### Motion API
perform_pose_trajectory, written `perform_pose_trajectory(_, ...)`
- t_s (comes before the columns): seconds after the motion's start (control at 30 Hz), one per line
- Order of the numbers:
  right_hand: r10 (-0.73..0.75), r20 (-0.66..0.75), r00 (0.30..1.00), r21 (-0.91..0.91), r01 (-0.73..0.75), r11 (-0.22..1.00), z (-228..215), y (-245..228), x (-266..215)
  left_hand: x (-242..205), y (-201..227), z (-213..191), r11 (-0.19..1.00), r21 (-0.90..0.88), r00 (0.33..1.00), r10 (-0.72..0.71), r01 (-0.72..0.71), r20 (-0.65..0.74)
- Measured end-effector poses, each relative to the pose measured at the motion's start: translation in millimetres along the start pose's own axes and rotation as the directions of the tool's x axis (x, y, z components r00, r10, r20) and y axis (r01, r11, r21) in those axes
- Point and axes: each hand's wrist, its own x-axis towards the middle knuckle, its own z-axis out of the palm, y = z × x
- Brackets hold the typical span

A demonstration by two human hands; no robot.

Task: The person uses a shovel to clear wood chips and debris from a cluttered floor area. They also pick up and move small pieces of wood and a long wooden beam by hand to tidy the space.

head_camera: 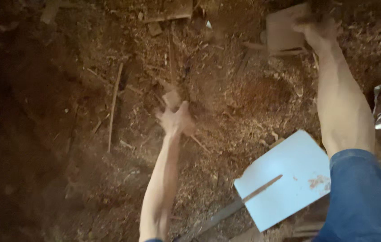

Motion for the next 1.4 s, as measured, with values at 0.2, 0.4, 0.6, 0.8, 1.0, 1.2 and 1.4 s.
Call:
perform_pose_trajectory(0.2,0.26,0.177,0.949,0.088,-0.278,0.957,22.3,-53.0,-15.7,-13.5,14.9,56.2,0.989,0.096,0.993,-0.115,0.114,0.004)
perform_pose_trajectory(0.4,0.289,0.155,0.945,0.368,-0.327,0.871,27.0,-105.1,-105.7,-37.9,2.6,84.0,0.991,-0.034,0.986,-0.129,0.133,0.104)
perform_pose_trajectory(0.6,0.128,0.166,0.978,0.822,-0.209,0.53,83.9,-88.4,-211.0,-108.8,-30.5,101.4,0.727,-0.658,0.926,0.084,0.196,0.368)
perform_pose_trajectory(0.8,0.131,0.448,0.884,0.706,-0.44,0.554,116.0,-85.7,-382.4,-201.4,-111.8,8.6,0.486,-0.871,0.987,0.094,0.071,0.132)
perform_pose_trajectory(1.0,-0.041,0.52,0.853,0.709,-0.405,0.577,108.3,-123.7,-481.6,-270.8,-153.7,-115.0,0.821,-0.57,0.999,0.044,-0.025,0.018)
perform_pose_trajectory(1.2,0.015,0.699,0.715,0.698,-0.686,0.208,96.6,-149.8,-542.4,-296.3,-191.5,-143.4,0.828,-0.56,0.998,0.045,-0.008,0.052)
perform_pose_trajectory(1.4,0.197,0.639,0.744,0.654,-0.659,0.372,93.8,-141.3,-621.7,-314.8,-266.2,-117.3,0.832,-0.554,0.995,0.051,0.004,0.084)
